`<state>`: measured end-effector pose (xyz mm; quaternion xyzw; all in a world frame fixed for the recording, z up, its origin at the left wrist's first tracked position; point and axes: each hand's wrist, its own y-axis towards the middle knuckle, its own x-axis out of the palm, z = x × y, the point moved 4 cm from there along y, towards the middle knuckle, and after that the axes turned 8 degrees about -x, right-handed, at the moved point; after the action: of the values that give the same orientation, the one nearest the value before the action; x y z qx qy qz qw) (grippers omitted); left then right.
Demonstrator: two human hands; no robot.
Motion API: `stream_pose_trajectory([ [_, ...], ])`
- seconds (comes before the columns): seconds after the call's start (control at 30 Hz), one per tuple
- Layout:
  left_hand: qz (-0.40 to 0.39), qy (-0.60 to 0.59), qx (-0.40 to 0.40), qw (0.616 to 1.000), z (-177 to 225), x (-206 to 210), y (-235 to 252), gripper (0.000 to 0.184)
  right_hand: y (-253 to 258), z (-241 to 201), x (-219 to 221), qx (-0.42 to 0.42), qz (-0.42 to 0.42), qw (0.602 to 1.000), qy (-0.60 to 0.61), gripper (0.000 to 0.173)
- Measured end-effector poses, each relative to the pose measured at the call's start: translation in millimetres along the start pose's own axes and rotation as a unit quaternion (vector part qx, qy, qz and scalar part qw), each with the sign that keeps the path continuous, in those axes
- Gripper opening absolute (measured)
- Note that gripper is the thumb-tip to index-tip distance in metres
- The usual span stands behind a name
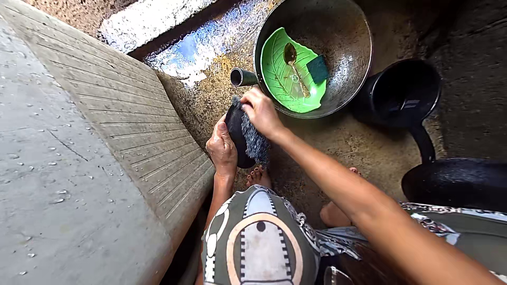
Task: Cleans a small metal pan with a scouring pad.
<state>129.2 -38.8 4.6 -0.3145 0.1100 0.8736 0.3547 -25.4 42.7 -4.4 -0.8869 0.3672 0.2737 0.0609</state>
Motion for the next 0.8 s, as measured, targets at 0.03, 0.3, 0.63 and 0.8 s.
stream_pose_trajectory([
  [0.03,-0.001,0.000,-0.002,1.000,1.3,-0.3,-0.6,0.049,3.2,3.6,-2.2,0.021,0.002,1.000,-0.003,0.012],
  [0.3,0.011,0.021,0.002,1.000,3.4,0.3,5.4,0.050,-14.0,-19.3,2.4,-0.085,-0.026,0.996,-0.023,0.021],
  [0.63,0.007,-0.005,-0.049,0.999,7.2,0.3,12.5,0.058,-47.1,-44.2,11.7,-0.127,0.005,0.992,0.014,0.013],
  [0.8,0.016,-0.001,-0.047,0.999,6.3,3.5,11.0,0.035,-5.1,12.1,-1.1,0.064,0.010,0.997,0.046,0.017],
])
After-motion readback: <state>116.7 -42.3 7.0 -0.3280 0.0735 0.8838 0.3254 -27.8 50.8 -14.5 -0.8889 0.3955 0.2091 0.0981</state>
